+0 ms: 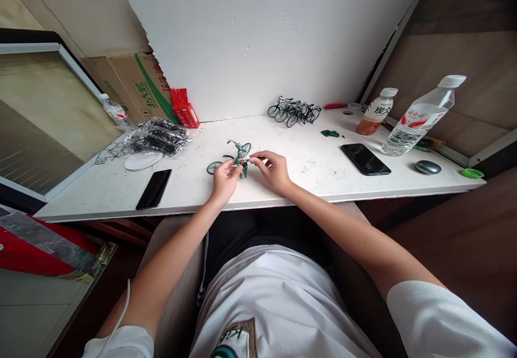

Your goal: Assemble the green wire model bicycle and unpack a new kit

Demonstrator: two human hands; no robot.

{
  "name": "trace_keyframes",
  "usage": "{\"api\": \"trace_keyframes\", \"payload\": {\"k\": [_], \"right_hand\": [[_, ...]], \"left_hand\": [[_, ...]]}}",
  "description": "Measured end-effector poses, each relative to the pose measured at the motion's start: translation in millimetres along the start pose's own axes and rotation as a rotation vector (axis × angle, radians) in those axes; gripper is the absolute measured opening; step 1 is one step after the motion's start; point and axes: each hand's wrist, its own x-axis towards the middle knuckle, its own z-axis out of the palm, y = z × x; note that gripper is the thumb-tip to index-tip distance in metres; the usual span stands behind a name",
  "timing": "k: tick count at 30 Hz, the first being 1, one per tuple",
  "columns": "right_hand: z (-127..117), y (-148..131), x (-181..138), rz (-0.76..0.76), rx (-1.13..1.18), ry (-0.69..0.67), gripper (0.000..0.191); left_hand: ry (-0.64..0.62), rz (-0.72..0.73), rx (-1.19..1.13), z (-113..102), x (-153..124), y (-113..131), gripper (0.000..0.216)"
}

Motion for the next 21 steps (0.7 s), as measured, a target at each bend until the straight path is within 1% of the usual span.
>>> {"api": "trace_keyframes", "payload": {"k": [4, 10, 17, 21], "right_hand": [[-0.4, -0.2, 0.0, 0.0, 0.02, -0.003, 0.04], [-1.3, -3.3, -0.6, 0.042, 0.029, -0.021, 0.047], [-1.7, -1.4, -2.0, 0.062, 0.069, -0.092, 0.049], [-0.7, 0.6, -0.8, 0.046, 0.006, -0.124, 0.055]], "left_hand": [[0.013, -0.004, -0.006, -0.2, 0.3, -0.8, 0.038], [0.012, -0.017, -0.004, -1.4, 0.1, -1.9, 0.041], [0.028, -0.028, -0.011, -1.6, 0.9, -3.3, 0.04], [0.037, -0.047, -0.012, -2.2, 0.9, -4.3, 0.04]]}}
